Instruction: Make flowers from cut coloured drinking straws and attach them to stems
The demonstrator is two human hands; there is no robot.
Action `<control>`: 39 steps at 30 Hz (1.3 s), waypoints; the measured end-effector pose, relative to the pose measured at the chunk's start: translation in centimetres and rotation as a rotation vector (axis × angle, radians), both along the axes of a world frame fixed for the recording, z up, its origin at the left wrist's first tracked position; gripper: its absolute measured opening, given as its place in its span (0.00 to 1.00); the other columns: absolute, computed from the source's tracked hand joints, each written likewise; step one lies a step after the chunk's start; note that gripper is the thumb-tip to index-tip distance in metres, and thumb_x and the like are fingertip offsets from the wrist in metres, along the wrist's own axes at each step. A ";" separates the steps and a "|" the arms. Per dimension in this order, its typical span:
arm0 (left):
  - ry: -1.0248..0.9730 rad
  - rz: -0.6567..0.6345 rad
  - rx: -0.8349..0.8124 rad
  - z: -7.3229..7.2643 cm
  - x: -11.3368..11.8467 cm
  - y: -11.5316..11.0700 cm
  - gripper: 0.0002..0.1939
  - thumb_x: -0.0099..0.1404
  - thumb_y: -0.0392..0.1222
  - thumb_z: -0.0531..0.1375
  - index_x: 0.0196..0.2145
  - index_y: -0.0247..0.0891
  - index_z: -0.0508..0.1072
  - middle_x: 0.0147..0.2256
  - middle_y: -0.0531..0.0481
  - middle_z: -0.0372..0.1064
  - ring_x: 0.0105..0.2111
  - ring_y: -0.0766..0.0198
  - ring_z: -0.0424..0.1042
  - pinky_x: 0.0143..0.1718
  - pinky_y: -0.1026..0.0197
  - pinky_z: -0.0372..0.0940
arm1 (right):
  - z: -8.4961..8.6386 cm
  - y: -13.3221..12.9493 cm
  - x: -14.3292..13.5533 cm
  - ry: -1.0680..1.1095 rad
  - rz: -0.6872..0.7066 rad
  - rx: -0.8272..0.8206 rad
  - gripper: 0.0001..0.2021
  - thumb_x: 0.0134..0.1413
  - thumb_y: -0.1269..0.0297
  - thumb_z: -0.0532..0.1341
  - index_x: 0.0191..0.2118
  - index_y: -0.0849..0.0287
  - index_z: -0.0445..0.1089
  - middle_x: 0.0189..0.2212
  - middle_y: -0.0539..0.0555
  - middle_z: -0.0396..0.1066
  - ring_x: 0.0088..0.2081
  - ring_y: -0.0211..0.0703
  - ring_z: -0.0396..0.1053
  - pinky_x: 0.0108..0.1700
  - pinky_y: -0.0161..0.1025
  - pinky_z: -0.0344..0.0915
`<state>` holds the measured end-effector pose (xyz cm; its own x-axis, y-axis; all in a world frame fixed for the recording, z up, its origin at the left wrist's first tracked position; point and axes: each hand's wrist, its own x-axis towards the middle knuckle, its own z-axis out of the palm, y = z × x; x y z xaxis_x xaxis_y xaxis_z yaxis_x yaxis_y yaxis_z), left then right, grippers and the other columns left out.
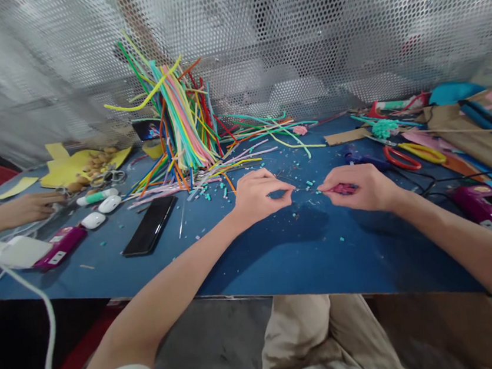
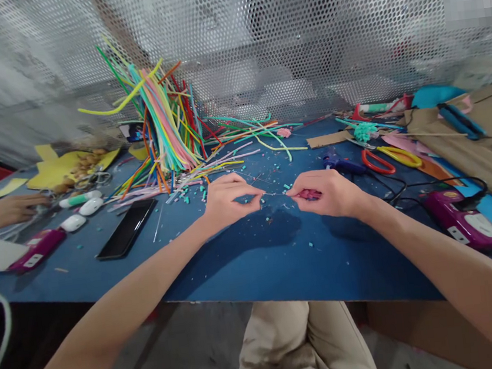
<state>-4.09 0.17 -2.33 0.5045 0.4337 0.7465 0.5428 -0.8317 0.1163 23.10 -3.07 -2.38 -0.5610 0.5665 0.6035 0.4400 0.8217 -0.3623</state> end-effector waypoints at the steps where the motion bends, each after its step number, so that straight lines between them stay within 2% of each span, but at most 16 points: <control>1: -0.013 -0.005 0.009 0.0 0.0 0.1 0.06 0.61 0.43 0.64 0.30 0.48 0.82 0.26 0.57 0.78 0.27 0.66 0.71 0.30 0.61 0.68 | 0.0 0.1 0.0 0.001 -0.004 -0.001 0.08 0.56 0.68 0.62 0.42 0.50 0.75 0.36 0.50 0.78 0.36 0.42 0.75 0.41 0.42 0.74; 7: -0.055 -0.040 0.050 0.0 -0.1 0.3 0.04 0.57 0.40 0.65 0.29 0.47 0.82 0.26 0.58 0.78 0.27 0.67 0.71 0.30 0.63 0.67 | 0.3 0.0 -0.3 0.001 0.012 0.019 0.07 0.57 0.69 0.62 0.40 0.54 0.75 0.34 0.51 0.77 0.35 0.40 0.75 0.40 0.40 0.72; 16: -0.025 0.009 -0.086 0.3 -0.5 0.1 0.05 0.57 0.40 0.64 0.30 0.47 0.82 0.28 0.57 0.79 0.30 0.67 0.71 0.34 0.63 0.67 | 0.4 -0.1 -0.1 -0.024 -0.001 -0.054 0.07 0.57 0.69 0.62 0.40 0.55 0.76 0.35 0.52 0.77 0.35 0.41 0.75 0.41 0.39 0.71; 25: -0.047 -0.009 -0.162 -0.1 -0.8 0.6 0.05 0.57 0.38 0.65 0.30 0.45 0.82 0.29 0.58 0.79 0.31 0.67 0.71 0.36 0.63 0.67 | 0.2 -0.2 0.3 -0.014 -0.017 -0.080 0.07 0.57 0.68 0.63 0.40 0.55 0.76 0.35 0.52 0.78 0.35 0.41 0.75 0.40 0.39 0.71; 29: -0.052 0.015 -0.140 0.0 -1.2 1.1 0.04 0.58 0.38 0.65 0.31 0.44 0.82 0.29 0.57 0.79 0.31 0.67 0.71 0.36 0.64 0.66 | 0.3 0.1 0.8 0.006 -0.052 -0.095 0.05 0.56 0.68 0.63 0.38 0.56 0.76 0.35 0.53 0.78 0.35 0.42 0.75 0.39 0.40 0.70; 33: 0.052 -0.001 -0.070 0.1 -1.5 1.4 0.05 0.62 0.41 0.64 0.32 0.45 0.81 0.32 0.58 0.80 0.33 0.67 0.72 0.39 0.61 0.64 | 0.2 0.2 1.0 0.011 -0.075 -0.124 0.05 0.56 0.66 0.63 0.38 0.56 0.76 0.36 0.54 0.78 0.35 0.43 0.75 0.39 0.40 0.70; 37: 0.139 -0.008 0.038 0.2 -1.3 0.9 0.07 0.68 0.46 0.62 0.36 0.48 0.81 0.36 0.60 0.81 0.33 0.68 0.73 0.39 0.60 0.61 | 0.3 -0.5 0.4 -0.009 -0.150 -0.197 0.08 0.59 0.62 0.62 0.42 0.56 0.77 0.31 0.52 0.77 0.26 0.38 0.70 0.31 0.38 0.66; 39: 0.150 -0.022 0.061 0.2 -1.0 0.6 0.07 0.69 0.46 0.61 0.37 0.48 0.81 0.37 0.60 0.81 0.33 0.69 0.74 0.38 0.60 0.61 | 0.4 -0.8 -0.1 -0.003 -0.149 -0.257 0.10 0.61 0.61 0.60 0.43 0.56 0.77 0.29 0.52 0.77 0.25 0.37 0.69 0.29 0.37 0.65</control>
<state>-5.14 0.74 -2.17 0.6213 0.3775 0.6866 0.5323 -0.8464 -0.0163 23.02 -3.89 -2.00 -0.4618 0.7770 0.4277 0.5504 0.6292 -0.5488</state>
